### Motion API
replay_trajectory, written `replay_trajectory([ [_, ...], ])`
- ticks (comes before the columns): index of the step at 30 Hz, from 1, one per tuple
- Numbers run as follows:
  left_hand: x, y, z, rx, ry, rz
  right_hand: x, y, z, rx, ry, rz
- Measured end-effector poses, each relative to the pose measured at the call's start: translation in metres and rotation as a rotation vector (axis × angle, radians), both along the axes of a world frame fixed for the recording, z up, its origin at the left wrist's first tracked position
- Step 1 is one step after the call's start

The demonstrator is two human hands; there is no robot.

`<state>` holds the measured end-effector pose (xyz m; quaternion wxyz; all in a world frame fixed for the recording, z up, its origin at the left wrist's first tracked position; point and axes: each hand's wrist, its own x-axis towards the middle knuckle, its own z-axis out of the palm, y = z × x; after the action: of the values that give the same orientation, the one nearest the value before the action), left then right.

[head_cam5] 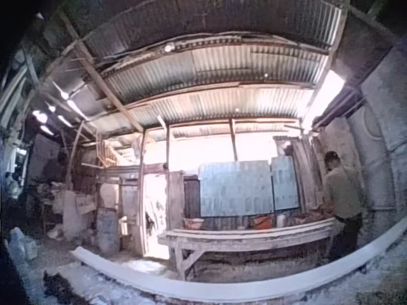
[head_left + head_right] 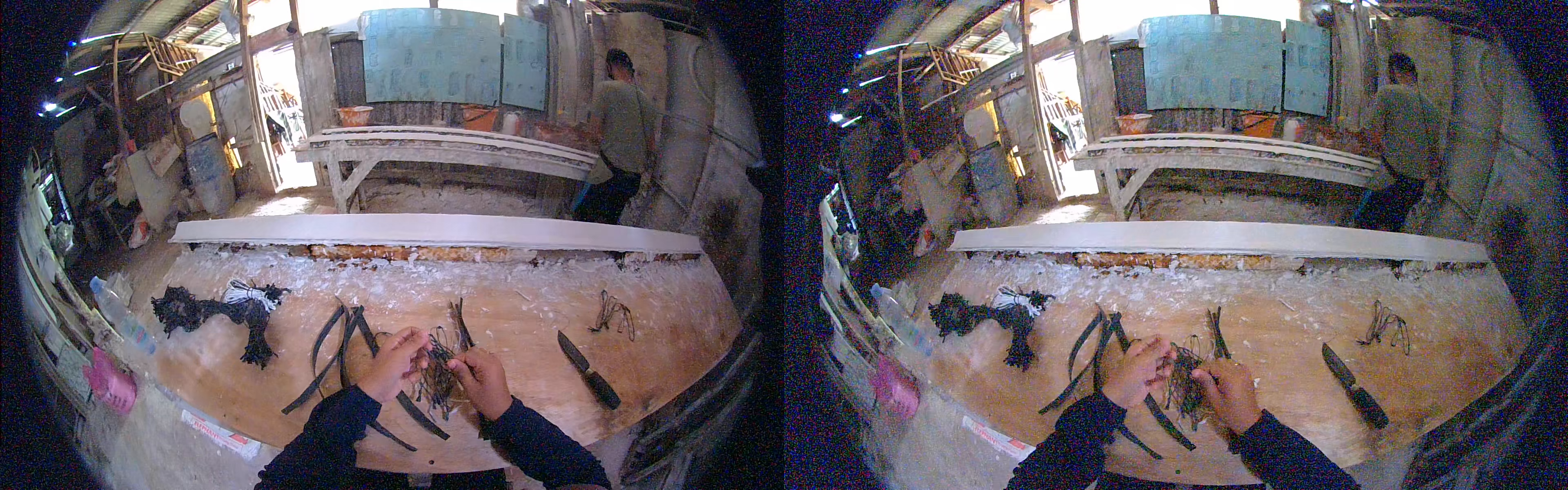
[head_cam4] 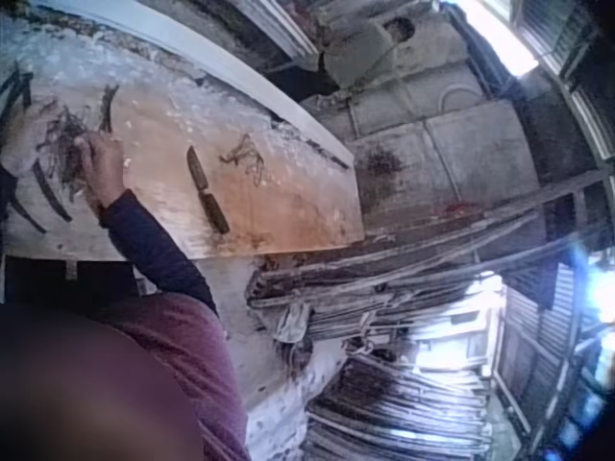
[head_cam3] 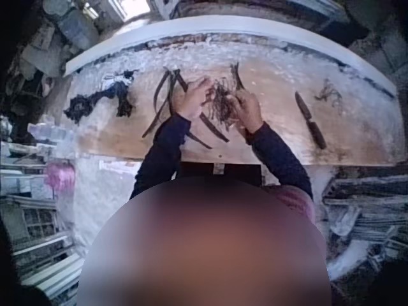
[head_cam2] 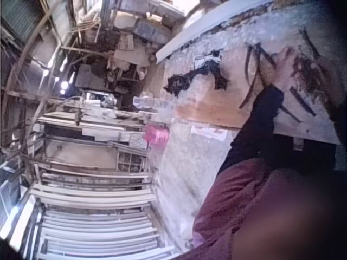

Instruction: The person ties black rubber bands into loops by hand on a wooden workbench. They repeatedly pick up bands, form loops, and place them into a growing pile.

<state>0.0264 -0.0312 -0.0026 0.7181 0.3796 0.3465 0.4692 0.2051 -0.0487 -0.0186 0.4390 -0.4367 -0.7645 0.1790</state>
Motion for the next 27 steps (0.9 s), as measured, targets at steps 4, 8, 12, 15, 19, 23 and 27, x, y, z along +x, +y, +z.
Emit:
replay_trajectory([
  [4, -0.005, 0.003, -0.002, -0.092, -0.058, -0.057, 0.001, 0.003, -0.006, -0.101, 0.141, 0.023],
  [8, -0.007, 0.004, -0.005, -0.017, -0.033, -0.145, 0.003, 0.005, -0.008, -0.110, 0.164, 0.046],
  [12, -0.001, 0.004, -0.009, 0.210, 0.167, 0.125, 0.004, 0.005, -0.007, -0.123, 0.121, -0.012],
  [15, 0.007, 0.007, -0.012, 0.666, 0.564, 0.399, 0.002, 0.004, -0.003, -0.090, 0.092, -0.022],
  [19, 0.006, 0.007, -0.016, 0.678, 0.610, 0.404, 0.001, 0.001, 0.003, -0.032, -0.037, 0.009],
  [23, 0.008, 0.009, -0.022, 0.694, 0.602, 0.424, -0.001, -0.002, 0.008, 0.094, -0.148, 0.007],
  [27, 0.009, 0.011, -0.026, 0.693, 0.534, 0.479, -0.001, -0.003, 0.008, 0.077, -0.137, -0.018],
])
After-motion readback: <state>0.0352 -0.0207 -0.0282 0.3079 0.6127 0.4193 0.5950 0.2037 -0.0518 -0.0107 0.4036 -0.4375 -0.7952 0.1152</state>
